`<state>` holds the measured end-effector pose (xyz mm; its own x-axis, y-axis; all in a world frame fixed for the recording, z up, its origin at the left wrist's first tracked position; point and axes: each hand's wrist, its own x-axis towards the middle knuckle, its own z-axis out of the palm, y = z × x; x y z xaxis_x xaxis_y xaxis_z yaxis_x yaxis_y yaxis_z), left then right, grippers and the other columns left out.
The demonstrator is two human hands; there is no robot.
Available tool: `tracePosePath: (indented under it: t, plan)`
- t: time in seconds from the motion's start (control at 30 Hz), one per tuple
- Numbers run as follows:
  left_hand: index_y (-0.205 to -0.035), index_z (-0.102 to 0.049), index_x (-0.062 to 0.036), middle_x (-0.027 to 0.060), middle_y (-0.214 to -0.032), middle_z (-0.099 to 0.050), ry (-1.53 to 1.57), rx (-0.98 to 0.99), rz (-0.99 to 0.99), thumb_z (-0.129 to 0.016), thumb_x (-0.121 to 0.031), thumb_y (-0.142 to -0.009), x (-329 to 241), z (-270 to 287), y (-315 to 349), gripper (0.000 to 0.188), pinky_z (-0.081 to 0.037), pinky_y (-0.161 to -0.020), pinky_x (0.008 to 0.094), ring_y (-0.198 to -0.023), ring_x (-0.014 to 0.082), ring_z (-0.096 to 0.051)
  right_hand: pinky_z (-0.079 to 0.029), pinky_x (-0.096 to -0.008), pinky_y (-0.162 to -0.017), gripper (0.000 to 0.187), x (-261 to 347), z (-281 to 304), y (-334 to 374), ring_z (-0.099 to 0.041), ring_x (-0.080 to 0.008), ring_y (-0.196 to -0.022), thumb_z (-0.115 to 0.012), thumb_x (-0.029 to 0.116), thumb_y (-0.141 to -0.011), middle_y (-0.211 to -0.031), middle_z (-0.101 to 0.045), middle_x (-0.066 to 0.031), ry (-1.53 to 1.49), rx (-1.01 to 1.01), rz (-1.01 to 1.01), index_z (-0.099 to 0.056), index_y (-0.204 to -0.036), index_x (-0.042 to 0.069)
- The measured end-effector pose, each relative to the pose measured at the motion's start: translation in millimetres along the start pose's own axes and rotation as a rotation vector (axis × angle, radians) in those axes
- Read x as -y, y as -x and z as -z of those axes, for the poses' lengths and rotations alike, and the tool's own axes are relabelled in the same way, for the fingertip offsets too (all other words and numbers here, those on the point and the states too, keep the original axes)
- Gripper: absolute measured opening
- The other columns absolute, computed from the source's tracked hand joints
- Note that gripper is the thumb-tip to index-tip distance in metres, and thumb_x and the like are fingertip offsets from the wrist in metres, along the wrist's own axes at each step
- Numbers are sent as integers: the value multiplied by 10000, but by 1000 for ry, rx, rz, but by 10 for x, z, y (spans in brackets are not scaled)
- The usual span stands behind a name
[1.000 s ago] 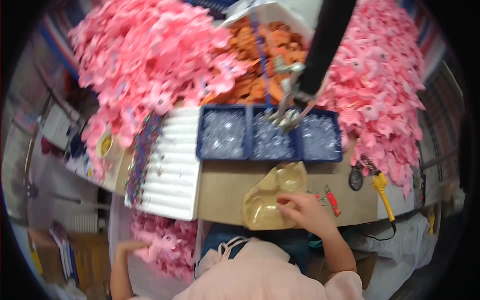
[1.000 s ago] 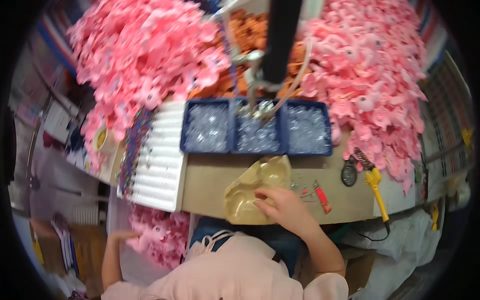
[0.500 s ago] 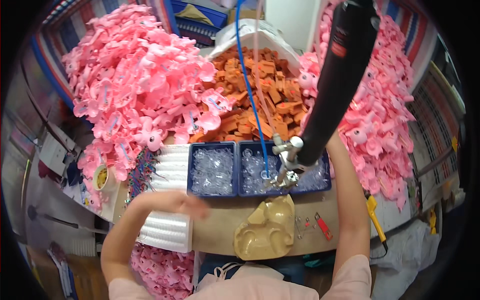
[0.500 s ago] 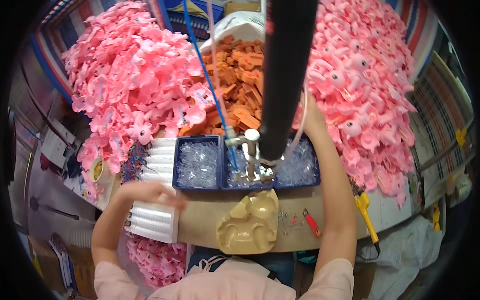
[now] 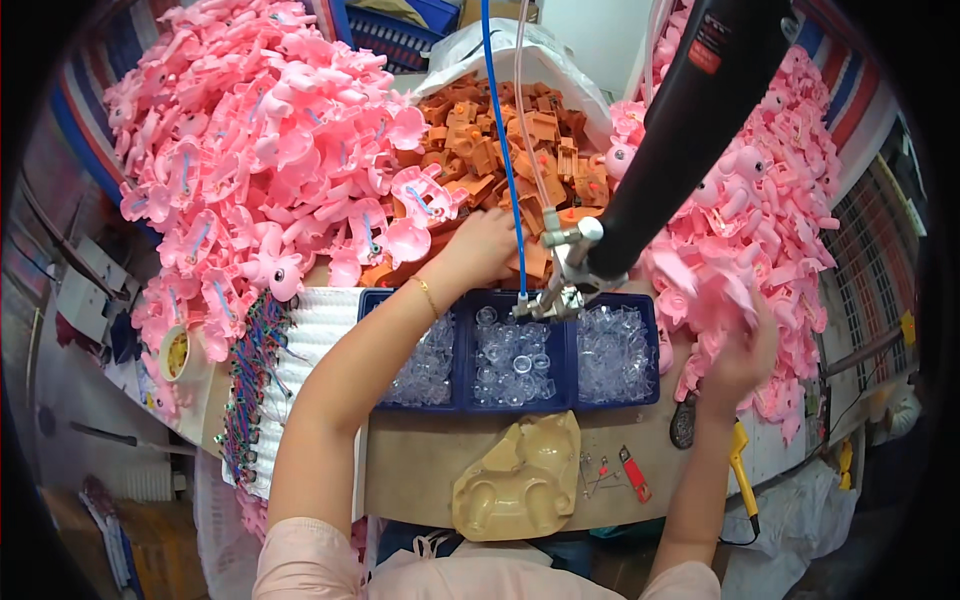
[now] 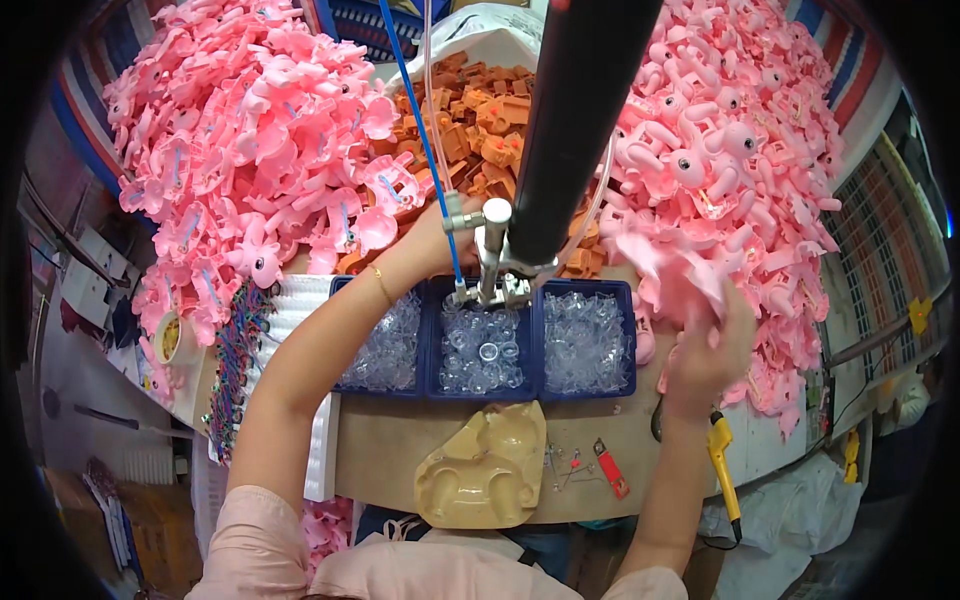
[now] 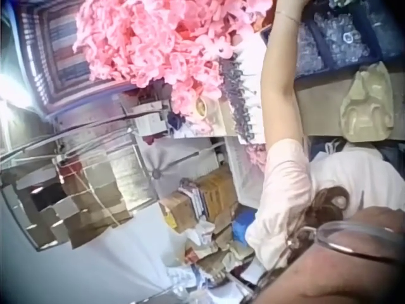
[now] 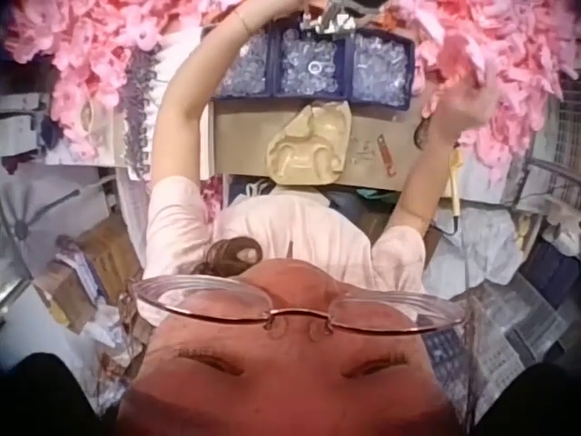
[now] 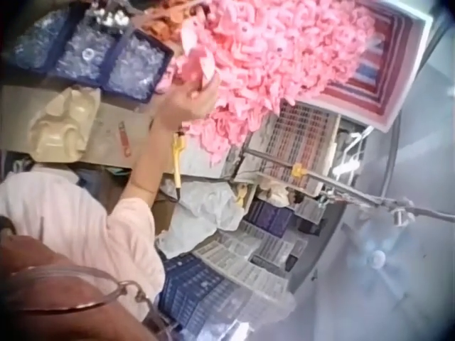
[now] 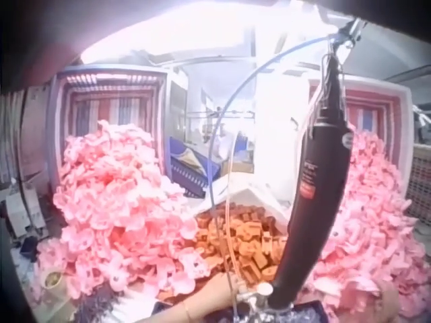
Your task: Assembling pink plastic pony toys by installing electronic components and soldering wires at a factory workbench.
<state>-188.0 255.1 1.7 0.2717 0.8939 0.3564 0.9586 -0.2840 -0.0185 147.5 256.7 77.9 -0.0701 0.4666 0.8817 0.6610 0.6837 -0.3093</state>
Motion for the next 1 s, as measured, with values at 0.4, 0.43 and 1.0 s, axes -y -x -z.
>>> tracePosePath:
  t: [0.4, 0.43, 1.0]
  plan:
    - [-1232, -398, -93, 68, -1137, -562, 1755, -288, 768, -490, -364, -920, -751, 883, 1295, 423, -494, -847, 335, -1045, 171, -575, -437, -387, -790, 317, 780, 490, 1368, -518, -367, -906, -570, 56, -796, -1041, -516, -195, -350, 928, -228, -542, -1100, -31]
    - [-1263, -358, -95, 91, -1188, -537, 1824, -276, 788, -491, -347, -916, -862, 983, 1480, 449, -486, -866, 346, -1083, 189, -558, -415, -408, -832, 414, 867, 553, 1312, -490, -357, -1003, -608, 76, -767, -1182, -463, -191, -215, 962, -125, -510, -1162, 2]
    - [-1373, -182, -38, 182, -1362, -382, 1837, -322, 886, -605, -81, -826, -2375, 914, 2188, 693, -339, -1026, 362, -1216, 236, -437, -464, -319, -820, 462, 1143, 586, 1411, -563, -221, -1009, -614, 56, -806, -1158, -546, -120, -1198, 946, -906, -465, -1239, -10]
